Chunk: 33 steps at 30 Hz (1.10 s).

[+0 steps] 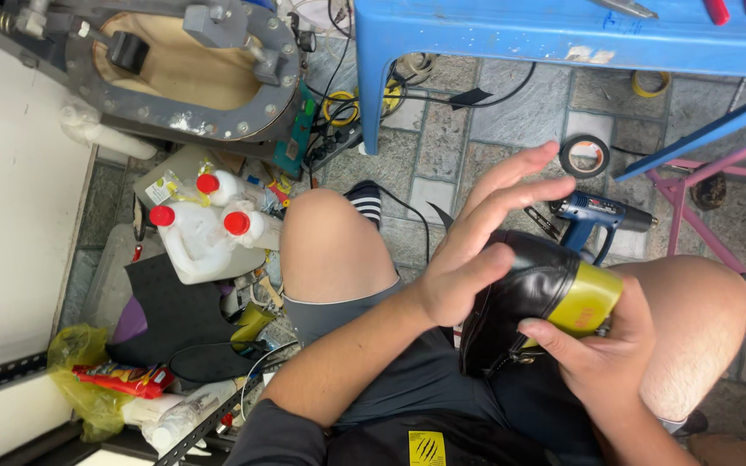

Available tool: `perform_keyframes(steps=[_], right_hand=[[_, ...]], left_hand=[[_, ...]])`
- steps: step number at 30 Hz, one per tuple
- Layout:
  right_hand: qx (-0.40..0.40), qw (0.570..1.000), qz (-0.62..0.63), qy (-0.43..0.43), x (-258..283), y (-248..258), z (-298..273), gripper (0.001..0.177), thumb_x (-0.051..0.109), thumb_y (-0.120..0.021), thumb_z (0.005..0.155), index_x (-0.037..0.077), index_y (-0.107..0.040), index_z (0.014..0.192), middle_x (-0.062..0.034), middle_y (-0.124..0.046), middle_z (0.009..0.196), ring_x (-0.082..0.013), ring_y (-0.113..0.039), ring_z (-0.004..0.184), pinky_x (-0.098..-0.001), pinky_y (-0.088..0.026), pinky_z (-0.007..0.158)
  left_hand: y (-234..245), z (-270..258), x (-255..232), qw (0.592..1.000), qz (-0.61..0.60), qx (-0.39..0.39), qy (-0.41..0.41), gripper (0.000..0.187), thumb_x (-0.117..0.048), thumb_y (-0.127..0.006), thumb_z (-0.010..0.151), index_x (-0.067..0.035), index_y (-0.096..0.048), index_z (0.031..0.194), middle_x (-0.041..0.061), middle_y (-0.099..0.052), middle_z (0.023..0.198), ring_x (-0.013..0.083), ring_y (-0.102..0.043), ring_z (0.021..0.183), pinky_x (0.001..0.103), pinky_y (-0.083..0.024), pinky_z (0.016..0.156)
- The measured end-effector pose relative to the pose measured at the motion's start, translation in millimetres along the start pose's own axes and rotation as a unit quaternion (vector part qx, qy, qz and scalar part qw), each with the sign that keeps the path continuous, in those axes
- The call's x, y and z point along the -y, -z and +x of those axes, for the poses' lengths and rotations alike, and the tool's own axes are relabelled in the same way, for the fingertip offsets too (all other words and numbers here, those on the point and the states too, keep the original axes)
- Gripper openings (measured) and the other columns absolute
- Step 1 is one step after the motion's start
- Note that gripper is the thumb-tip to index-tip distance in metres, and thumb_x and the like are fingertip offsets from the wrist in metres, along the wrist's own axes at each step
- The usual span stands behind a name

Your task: The person uses a heat gun on a shoe sole, then places a black shoe with a yellow insole into a shoe press and secures it. The person removes the shoe from the press and inspects it on a blue table.

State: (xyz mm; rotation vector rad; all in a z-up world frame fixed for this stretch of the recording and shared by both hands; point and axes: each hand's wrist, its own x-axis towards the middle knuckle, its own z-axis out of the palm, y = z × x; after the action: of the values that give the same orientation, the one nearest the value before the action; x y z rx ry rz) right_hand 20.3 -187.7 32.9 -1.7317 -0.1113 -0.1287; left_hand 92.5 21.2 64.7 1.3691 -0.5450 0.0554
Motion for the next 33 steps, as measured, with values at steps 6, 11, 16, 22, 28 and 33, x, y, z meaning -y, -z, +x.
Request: perform_keyframes(steps=[6, 11, 16, 22, 28, 33], right_hand=[[0.042, 0.987, -0.112, 0.110, 2, -17, 26, 0.071, 0.019, -0.095, 0.067, 0.000, -0.054, 0.121, -0.0108, -0.069, 0.115, -0.0139, -0.068, 0.099, -0.0265, -0.056, 0.090], [0.117, 0.978, -0.085, 0.151, 6, -31, 60, 0.070, 0.019, -0.094, 0.068, 0.000, -0.055, 0.124, -0.0200, -0.072, 0.122, -0.0221, -0.073, 0.112, -0.0339, -0.060, 0.099], [0.179, 0.956, -0.038, 0.229, 11, -61, 84, 0.068, 0.019, -0.093, 0.072, -0.001, -0.053, 0.123, -0.0207, -0.071, 0.121, -0.0285, -0.072, 0.118, -0.0387, -0.060, 0.101], [0.209, 0.928, -0.096, 0.293, 22, -82, 101, 0.067, 0.021, -0.095, 0.068, -0.004, -0.056, 0.117, -0.0213, -0.072, 0.114, -0.0334, -0.072, 0.115, -0.0403, -0.061, 0.096], [0.240, 0.937, -0.095, 0.235, 22, -88, 109, 0.066, 0.020, -0.094, 0.070, -0.003, -0.059, 0.120, -0.0217, -0.072, 0.121, -0.0284, -0.074, 0.113, -0.0378, -0.061, 0.096], [0.185, 0.971, -0.081, 0.126, -5, -106, 108, 0.067, 0.016, -0.095, 0.070, -0.001, -0.057, 0.122, -0.0156, -0.070, 0.121, -0.0191, -0.069, 0.111, -0.0319, -0.056, 0.098]], left_hand=[[23, -7, -11, 0.996, -0.053, -0.030, 0.064, 0.072, -0.068, -0.025, 0.113, -0.016, -0.032, 0.162, 0.011, -0.021, 0.174, 0.0264, -0.019, 0.161, 0.047, -0.018, 0.134], [49, -2, 3, 0.978, -0.168, -0.077, 0.094, 0.080, -0.071, -0.021, 0.107, -0.016, -0.026, 0.165, 0.013, -0.022, 0.175, 0.0316, -0.020, 0.163, 0.056, -0.017, 0.134], [62, -13, 16, 0.965, -0.218, -0.109, 0.094, 0.086, -0.070, -0.032, 0.103, -0.014, -0.017, 0.166, 0.013, -0.017, 0.175, 0.0339, -0.016, 0.164, 0.059, -0.011, 0.132], [79, -33, 24, 0.933, -0.305, -0.158, 0.109, 0.088, -0.073, -0.022, 0.105, -0.014, -0.016, 0.170, 0.008, -0.012, 0.180, 0.0262, -0.004, 0.170, 0.055, 0.001, 0.134], [88, -42, 34, 0.935, -0.302, -0.139, 0.126, 0.092, -0.076, -0.020, 0.103, -0.013, -0.019, 0.170, 0.008, -0.016, 0.180, 0.0273, -0.007, 0.170, 0.056, -0.004, 0.134], [84, -32, 44, 0.915, -0.324, -0.237, 0.029, 0.093, -0.081, -0.015, 0.108, -0.010, -0.023, 0.168, 0.019, -0.023, 0.173, 0.0345, -0.015, 0.166, 0.048, -0.015, 0.131]])
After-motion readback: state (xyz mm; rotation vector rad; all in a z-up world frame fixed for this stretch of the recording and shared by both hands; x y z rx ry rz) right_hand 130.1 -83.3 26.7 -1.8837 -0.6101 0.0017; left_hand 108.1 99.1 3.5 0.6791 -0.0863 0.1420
